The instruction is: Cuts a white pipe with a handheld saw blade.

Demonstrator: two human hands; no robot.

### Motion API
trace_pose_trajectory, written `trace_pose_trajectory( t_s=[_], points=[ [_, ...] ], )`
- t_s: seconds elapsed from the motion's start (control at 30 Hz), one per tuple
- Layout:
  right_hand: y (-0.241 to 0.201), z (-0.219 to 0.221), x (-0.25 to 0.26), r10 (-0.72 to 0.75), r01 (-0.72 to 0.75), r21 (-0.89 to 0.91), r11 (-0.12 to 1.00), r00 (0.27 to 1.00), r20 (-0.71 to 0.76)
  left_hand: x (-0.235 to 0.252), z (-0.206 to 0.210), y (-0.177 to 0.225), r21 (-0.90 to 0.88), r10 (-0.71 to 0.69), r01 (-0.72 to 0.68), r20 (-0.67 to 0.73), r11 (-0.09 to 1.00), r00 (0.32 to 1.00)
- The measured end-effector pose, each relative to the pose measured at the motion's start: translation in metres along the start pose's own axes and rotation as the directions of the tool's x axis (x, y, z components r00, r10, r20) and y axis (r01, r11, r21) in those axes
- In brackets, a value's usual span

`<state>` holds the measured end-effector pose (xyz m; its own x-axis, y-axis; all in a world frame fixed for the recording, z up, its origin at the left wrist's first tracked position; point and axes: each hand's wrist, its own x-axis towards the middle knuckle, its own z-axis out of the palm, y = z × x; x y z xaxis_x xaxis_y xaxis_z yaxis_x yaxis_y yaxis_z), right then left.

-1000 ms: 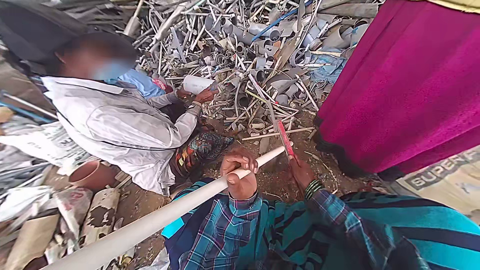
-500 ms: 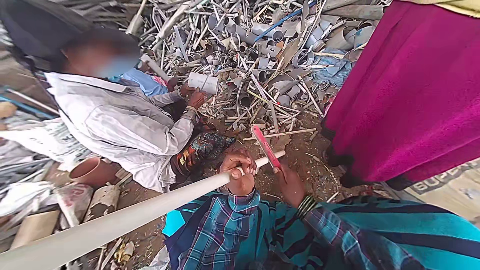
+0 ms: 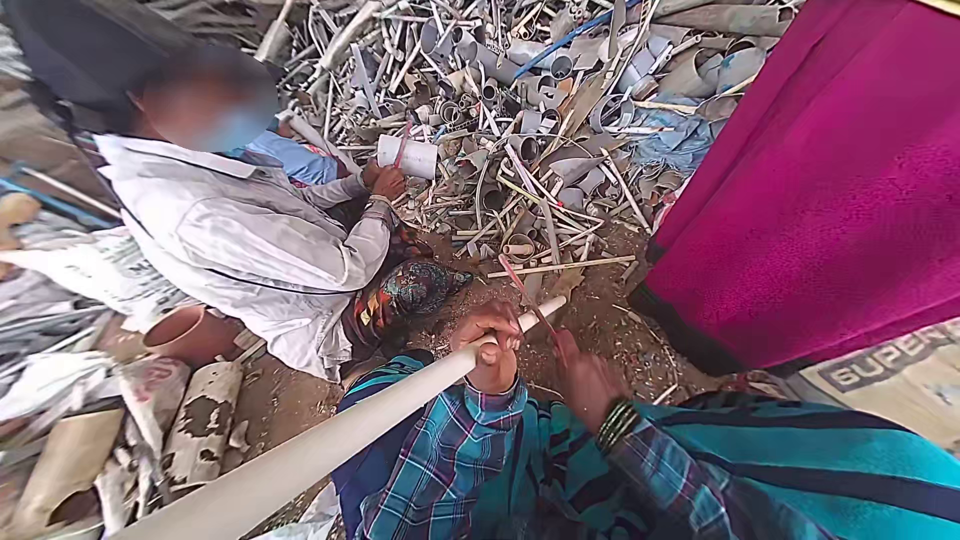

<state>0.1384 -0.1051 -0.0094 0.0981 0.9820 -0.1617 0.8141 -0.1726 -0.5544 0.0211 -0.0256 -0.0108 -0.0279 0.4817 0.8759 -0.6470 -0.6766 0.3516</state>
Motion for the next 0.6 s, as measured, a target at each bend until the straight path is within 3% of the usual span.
trace_pose_trajectory(
  t_s=[0.03,0.1,0.17,0.23,0.3,0.4,0.47,0.53,0.6],
  points=[
    [0.011,-0.005,0.019,0.127,-0.126,-0.021,0.992,0.983,0.135,0.000,0.002,0.002,-0.015,0.001,-0.001,0.005,1.000,1.000],
    [0.028,-0.007,0.042,0.245,-0.240,-0.051,0.970,0.936,0.252,-0.001,0.002,0.004,-0.031,0.001,0.000,0.010,1.000,1.000],
    [0.012,-0.012,0.029,0.156,-0.156,-0.021,0.988,0.955,0.252,0.002,-0.003,0.000,-0.013,0.001,-0.001,0.016,1.000,1.000],
    [-0.009,-0.009,-0.005,-0.041,0.034,0.062,0.997,0.992,0.118,0.001,-0.006,-0.004,0.024,-0.002,0.001,0.005,1.000,1.000],
    [-0.007,0.000,-0.013,-0.106,0.106,0.095,0.990,0.994,-0.004,0.002,-0.006,-0.004,0.036,0.007,-0.007,0.005,0.999,1.000],
    [0.027,-0.003,0.031,0.162,-0.179,0.053,0.983,0.959,0.235,0.002,-0.003,0.002,0.000,0.010,-0.010,-0.007,1.000,1.000],
    [0.032,-0.005,0.041,0.195,-0.219,0.051,0.974,0.937,0.288,0.004,-0.005,0.002,-0.016,0.005,-0.005,-0.009,1.000,1.000],
    [0.006,-0.010,0.017,0.050,-0.073,0.104,0.992,0.975,0.215,0.006,-0.009,-0.002,-0.008,-0.005,0.005,-0.016,1.000,1.000],
    [-0.012,-0.003,-0.011,-0.123,0.116,0.175,0.978,0.992,0.034,0.005,-0.011,-0.004,-0.002,-0.013,0.013,-0.037,1.000,0.999]
  ],
)
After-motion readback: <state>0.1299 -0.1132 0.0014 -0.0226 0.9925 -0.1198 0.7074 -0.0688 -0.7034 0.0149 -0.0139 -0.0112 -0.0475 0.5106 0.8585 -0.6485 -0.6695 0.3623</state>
